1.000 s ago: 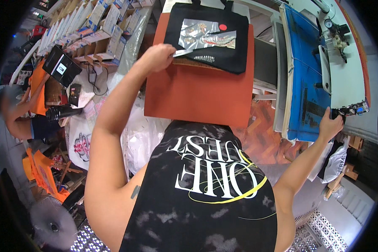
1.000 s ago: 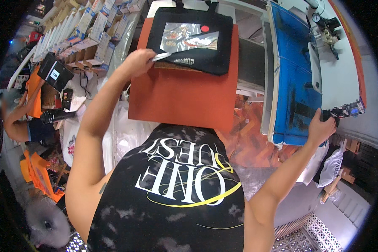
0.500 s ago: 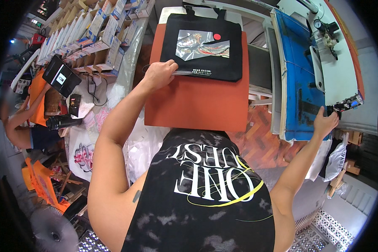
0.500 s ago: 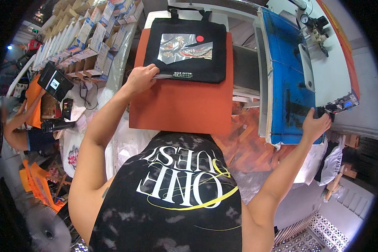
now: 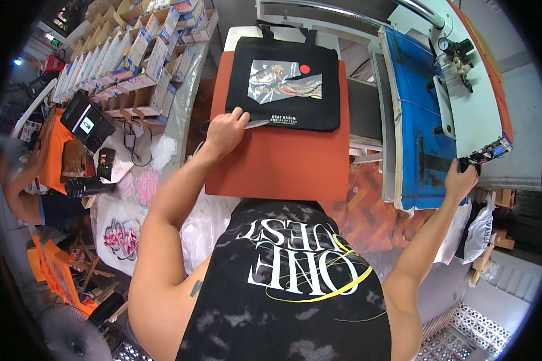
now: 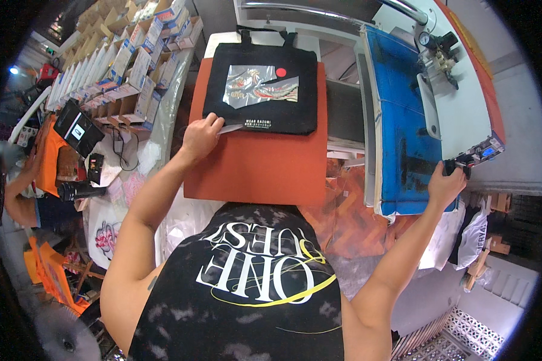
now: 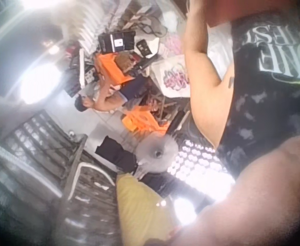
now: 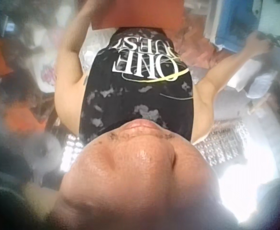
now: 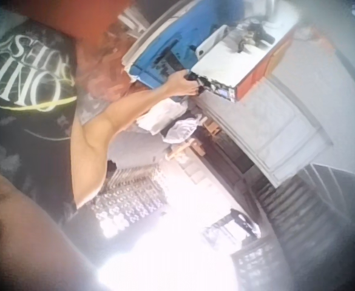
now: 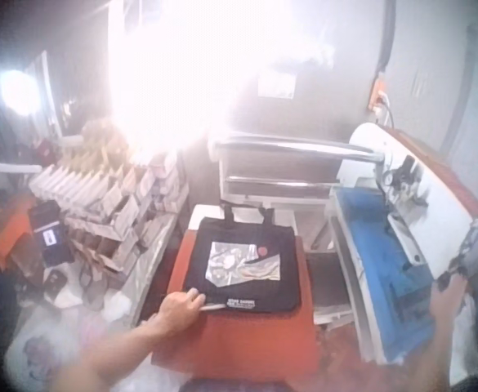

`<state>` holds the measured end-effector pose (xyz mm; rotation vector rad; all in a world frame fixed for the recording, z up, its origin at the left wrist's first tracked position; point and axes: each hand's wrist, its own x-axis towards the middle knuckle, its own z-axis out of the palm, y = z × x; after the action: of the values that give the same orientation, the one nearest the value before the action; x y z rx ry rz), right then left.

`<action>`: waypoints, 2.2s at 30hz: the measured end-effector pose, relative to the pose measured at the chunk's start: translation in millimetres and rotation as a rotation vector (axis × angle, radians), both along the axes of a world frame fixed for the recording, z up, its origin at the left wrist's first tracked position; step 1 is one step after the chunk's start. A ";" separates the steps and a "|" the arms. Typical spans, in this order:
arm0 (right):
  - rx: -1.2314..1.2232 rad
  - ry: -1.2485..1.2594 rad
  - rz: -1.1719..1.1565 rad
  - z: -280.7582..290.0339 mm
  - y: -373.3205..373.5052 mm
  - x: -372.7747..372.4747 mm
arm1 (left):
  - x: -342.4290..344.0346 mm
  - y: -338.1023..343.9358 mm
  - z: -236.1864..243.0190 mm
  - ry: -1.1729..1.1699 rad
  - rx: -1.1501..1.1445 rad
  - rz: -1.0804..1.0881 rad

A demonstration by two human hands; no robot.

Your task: The person uses scissors to trim the edges of printed transfer sheets on black and brown tote bags. They then place the bags on a heat press machine, operate the controls, and remove the finished bags.

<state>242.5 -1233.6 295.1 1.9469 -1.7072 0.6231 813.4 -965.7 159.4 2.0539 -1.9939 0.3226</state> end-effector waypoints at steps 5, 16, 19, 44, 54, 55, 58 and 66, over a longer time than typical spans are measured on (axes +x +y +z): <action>-0.096 0.012 -0.020 -4.4 -1.3 8.9 | -4.1 -7.7 -9.3 0.040 -0.108 0.029; 0.139 -0.116 0.061 18.1 33.0 32.5 | -11.9 -0.6 1.2 0.165 -0.088 0.080; 0.131 -0.113 0.102 23.1 56.4 71.9 | -9.8 2.4 11.2 0.264 0.036 0.101; -0.102 -0.286 0.782 35.4 212.1 334.1 | 17.1 273.8 -52.2 1.055 -0.134 0.811; -0.478 -0.214 0.797 7.8 212.6 342.9 | -24.0 347.4 -6.5 1.133 -0.163 0.870; -0.479 -0.213 0.793 9.9 214.6 344.3 | -26.8 357.1 -3.2 1.141 -0.193 0.933; -0.484 -0.213 0.759 19.6 213.1 351.7 | -30.0 371.8 -6.6 1.139 -0.318 1.043; -0.518 -0.293 0.811 17.1 216.7 361.5 | 11.1 342.5 -27.7 0.900 -0.206 0.712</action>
<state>604.0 -1016.9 312.3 2.1524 -0.6862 1.5188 824.5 -623.2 131.6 2.1328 -0.6713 -0.2421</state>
